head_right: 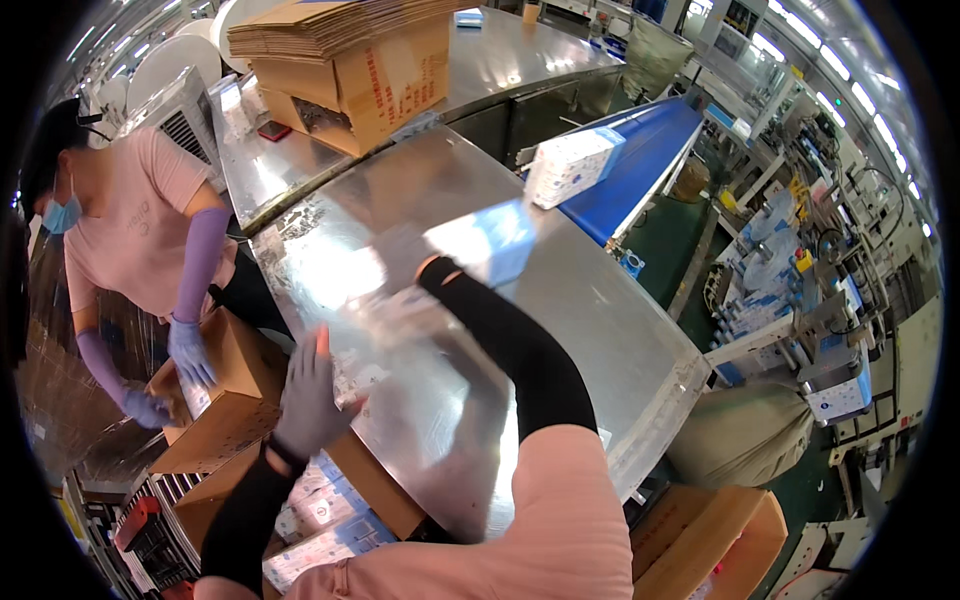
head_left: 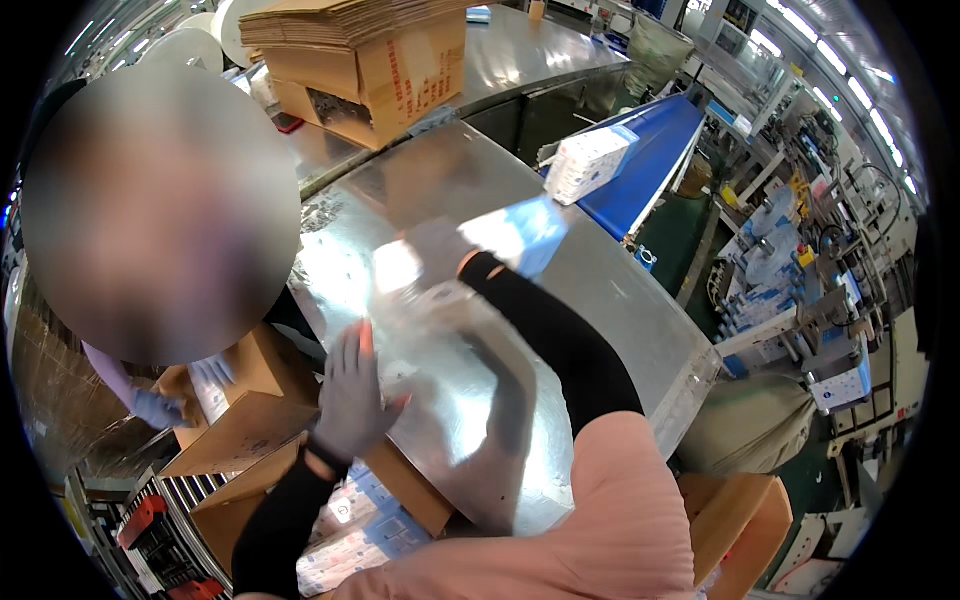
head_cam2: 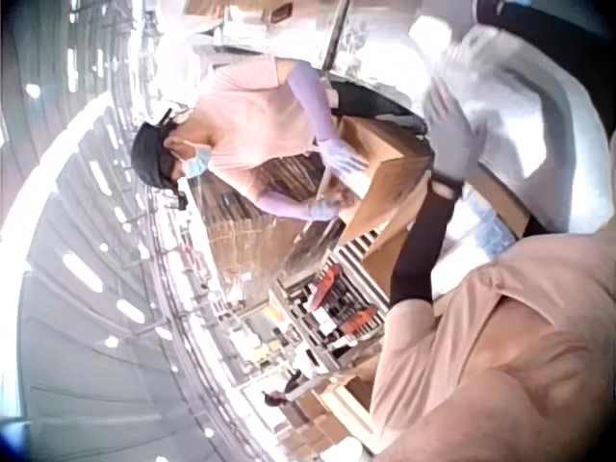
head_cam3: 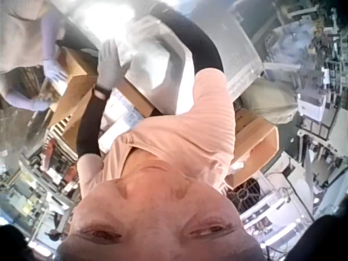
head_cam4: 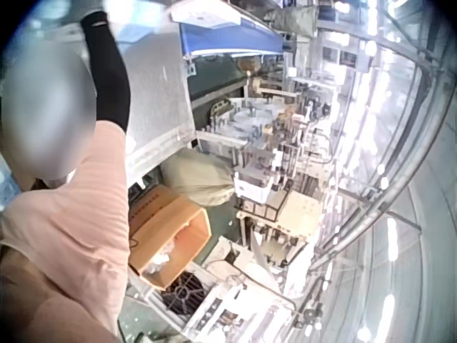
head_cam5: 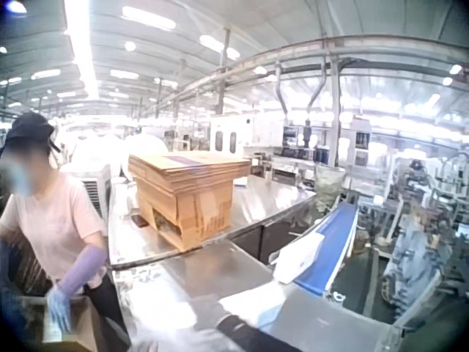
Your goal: The person assembles cardboard boxes, places stacks of packaged paper products inside them, and puts the filled boxes onto a conveyor belt.
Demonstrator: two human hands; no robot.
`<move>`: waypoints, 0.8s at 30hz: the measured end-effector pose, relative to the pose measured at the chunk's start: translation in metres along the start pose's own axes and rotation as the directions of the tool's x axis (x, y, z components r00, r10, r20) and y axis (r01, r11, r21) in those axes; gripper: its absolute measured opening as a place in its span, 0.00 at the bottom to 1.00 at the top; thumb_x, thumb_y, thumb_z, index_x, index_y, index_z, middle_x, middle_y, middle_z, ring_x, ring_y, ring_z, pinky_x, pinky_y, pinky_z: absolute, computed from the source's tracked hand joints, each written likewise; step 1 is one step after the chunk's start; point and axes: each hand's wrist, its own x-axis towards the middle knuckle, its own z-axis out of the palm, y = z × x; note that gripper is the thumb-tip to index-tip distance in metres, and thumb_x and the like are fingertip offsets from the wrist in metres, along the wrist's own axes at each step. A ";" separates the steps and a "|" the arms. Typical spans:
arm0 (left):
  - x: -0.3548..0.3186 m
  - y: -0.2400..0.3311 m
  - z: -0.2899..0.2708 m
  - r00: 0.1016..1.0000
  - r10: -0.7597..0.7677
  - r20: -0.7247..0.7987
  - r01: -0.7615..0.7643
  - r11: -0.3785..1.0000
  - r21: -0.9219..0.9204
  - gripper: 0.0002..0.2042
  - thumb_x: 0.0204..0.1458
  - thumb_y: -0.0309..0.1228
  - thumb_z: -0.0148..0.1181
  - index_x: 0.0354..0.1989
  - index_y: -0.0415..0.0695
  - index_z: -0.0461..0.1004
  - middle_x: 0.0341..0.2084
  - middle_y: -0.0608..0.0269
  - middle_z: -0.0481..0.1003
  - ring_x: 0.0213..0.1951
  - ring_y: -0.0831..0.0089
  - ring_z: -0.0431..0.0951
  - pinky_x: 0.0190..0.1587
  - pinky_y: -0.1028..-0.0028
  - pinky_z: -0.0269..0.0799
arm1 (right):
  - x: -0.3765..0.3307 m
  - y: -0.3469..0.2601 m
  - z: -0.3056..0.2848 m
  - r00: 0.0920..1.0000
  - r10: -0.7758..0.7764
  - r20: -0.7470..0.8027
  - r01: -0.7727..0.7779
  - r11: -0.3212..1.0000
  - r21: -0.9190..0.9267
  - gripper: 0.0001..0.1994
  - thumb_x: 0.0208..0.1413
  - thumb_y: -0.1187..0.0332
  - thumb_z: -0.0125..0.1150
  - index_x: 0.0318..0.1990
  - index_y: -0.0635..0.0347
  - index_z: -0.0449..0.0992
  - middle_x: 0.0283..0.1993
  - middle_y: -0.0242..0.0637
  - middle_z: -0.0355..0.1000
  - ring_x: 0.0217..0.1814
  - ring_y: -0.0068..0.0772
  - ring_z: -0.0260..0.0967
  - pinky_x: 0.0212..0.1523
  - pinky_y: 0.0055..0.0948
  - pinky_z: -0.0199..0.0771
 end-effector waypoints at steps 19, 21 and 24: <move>0.068 -0.017 0.085 0.933 0.044 0.357 -0.125 0.971 0.206 0.43 0.33 0.49 0.70 0.57 0.37 0.62 0.41 0.56 0.69 0.45 0.61 0.71 0.46 0.65 0.66 | -0.026 0.089 -0.019 0.841 0.534 0.084 -0.527 0.845 -0.090 0.44 0.31 0.41 0.71 0.57 0.57 0.69 0.54 0.44 0.72 0.60 0.46 0.67 0.60 0.42 0.64; 0.059 -0.016 0.081 0.938 0.048 0.344 -0.120 0.974 0.191 0.43 0.32 0.48 0.71 0.57 0.37 0.62 0.41 0.56 0.69 0.45 0.60 0.71 0.46 0.65 0.66 | -0.070 0.055 -0.014 0.877 0.480 0.042 -0.472 0.873 -0.120 0.53 0.32 0.42 0.70 0.68 0.56 0.56 0.55 0.48 0.70 0.61 0.46 0.66 0.60 0.46 0.64; 0.038 -0.007 0.083 0.950 0.186 0.250 -0.249 0.936 0.248 0.36 0.38 0.46 0.66 0.56 0.37 0.64 0.38 0.57 0.68 0.41 0.61 0.70 0.41 0.63 0.65 | -0.155 0.035 -0.026 0.765 0.643 0.032 -0.643 0.766 -0.012 0.54 0.33 0.47 0.70 0.69 0.63 0.52 0.57 0.50 0.69 0.58 0.45 0.69 0.57 0.40 0.69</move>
